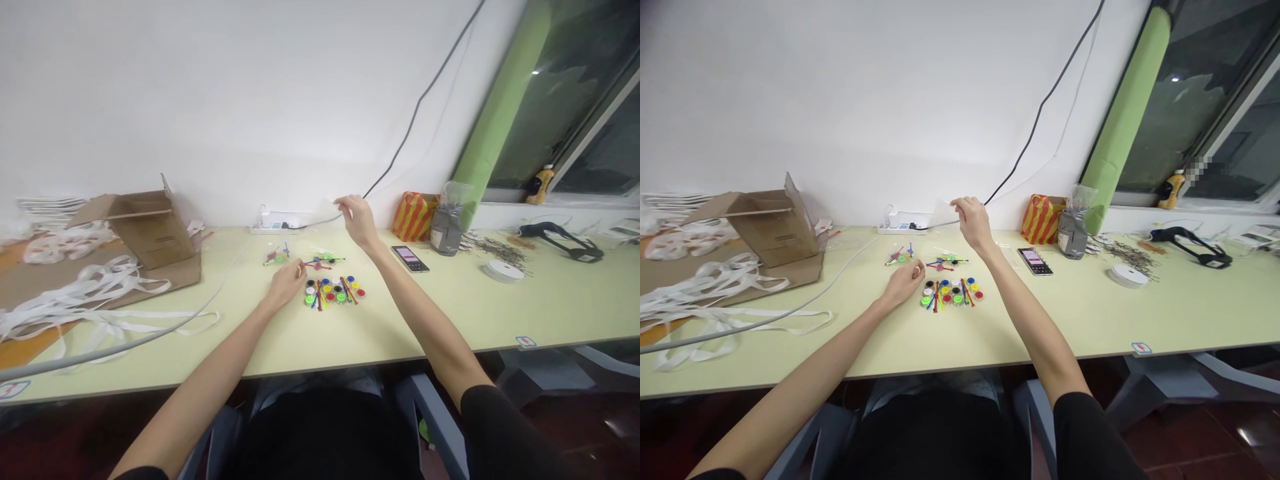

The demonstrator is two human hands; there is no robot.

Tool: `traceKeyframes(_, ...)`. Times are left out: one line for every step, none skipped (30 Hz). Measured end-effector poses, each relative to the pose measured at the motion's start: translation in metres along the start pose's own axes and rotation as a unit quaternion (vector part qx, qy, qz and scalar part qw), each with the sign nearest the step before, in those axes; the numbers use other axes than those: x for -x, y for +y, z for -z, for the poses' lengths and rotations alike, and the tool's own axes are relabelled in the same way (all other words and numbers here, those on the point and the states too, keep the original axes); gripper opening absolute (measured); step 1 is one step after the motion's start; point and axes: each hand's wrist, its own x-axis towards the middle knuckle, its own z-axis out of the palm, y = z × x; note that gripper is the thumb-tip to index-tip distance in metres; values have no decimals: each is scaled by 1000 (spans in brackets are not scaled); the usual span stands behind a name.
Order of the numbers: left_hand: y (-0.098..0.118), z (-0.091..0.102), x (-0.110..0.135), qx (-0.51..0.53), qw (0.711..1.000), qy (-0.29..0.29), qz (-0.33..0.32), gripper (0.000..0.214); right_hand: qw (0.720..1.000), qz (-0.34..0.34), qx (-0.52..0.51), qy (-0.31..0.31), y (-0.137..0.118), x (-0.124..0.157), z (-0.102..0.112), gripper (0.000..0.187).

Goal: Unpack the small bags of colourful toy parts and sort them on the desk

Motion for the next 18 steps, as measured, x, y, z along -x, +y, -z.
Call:
traceKeyframes(4, 1, 0, 85, 996, 0, 1, 44, 1000, 4, -3, 27, -10, 7, 4, 38)
traceKeyframes(8, 4, -1, 180, 984, -11, -3, 56, 999, 16, -7, 35, -20, 16, 5, 37)
traceKeyframes(12, 6, -1, 275, 961, -28, -8, 69, 999, 39, -12, 23, -30, 27, 5, 37)
traceKeyframes(14, 9, -1, 357, 933, -42, -13, 79, 997, 76, -19, -8, -40, 40, 3, 36)
traceKeyframes(16, 12, -2, 423, 905, -48, -13, 86, 991, 118, -29, -51, -47, 53, 0, 36)
traceKeyframes(17, 15, -2, 475, 878, -51, -11, 88, 983, 153, -37, -91, -54, 66, -5, 37)
traceKeyframes(16, 17, -2, 518, 854, -52, -8, 86, 976, 176, -43, -122, -58, 78, -10, 40)
traceKeyframes(14, 18, -2, 554, 831, -51, -5, 79, 971, 186, -48, -143, -60, 88, -15, 43)
traceKeyframes(12, 18, -3, 587, 808, -51, -7, 71, 969, 185, -55, -155, -60, 96, -20, 44)
traceKeyframes(9, 18, -4, 617, 785, -50, -14, 66, 970, 175, -63, -156, -59, 101, -23, 42)
traceKeyframes(6, 17, -4, 644, 763, -46, -22, 66, 975, 153, -74, -145, -58, 104, -26, 40)
traceKeyframes(4, 16, -5, 666, 744, -43, -31, 70, 982, 119, -86, -122, -55, 106, -27, 40)
traceKeyframes(3, 15, -5, 683, 729, -41, -37, 72, 988, 74, -99, -90, -53, 107, -28, 42)
traceKeyframes(2, 14, -5, 695, 717, -44, -40, 72, 992, 22, -112, -55, -50, 108, -29, 44)
traceKeyframes(3, 14, -5, 702, 709, -49, -39, 71, 992, -27, -124, -26, -48, 109, -30, 45)
traceKeyframes(4, 14, -5, 706, 705, -54, -37, 69, 989, -65, -134, -12, -46, 110, -30, 43)
traceKeyframes(5, 15, -5, 707, 704, -60, -33, 69, 986, -90, -142, -11, -45, 112, -31, 37)
traceKeyframes(7, 15, -4, 706, 705, -63, -31, 68, 984, -100, -148, -22, -44, 114, -33, 31)
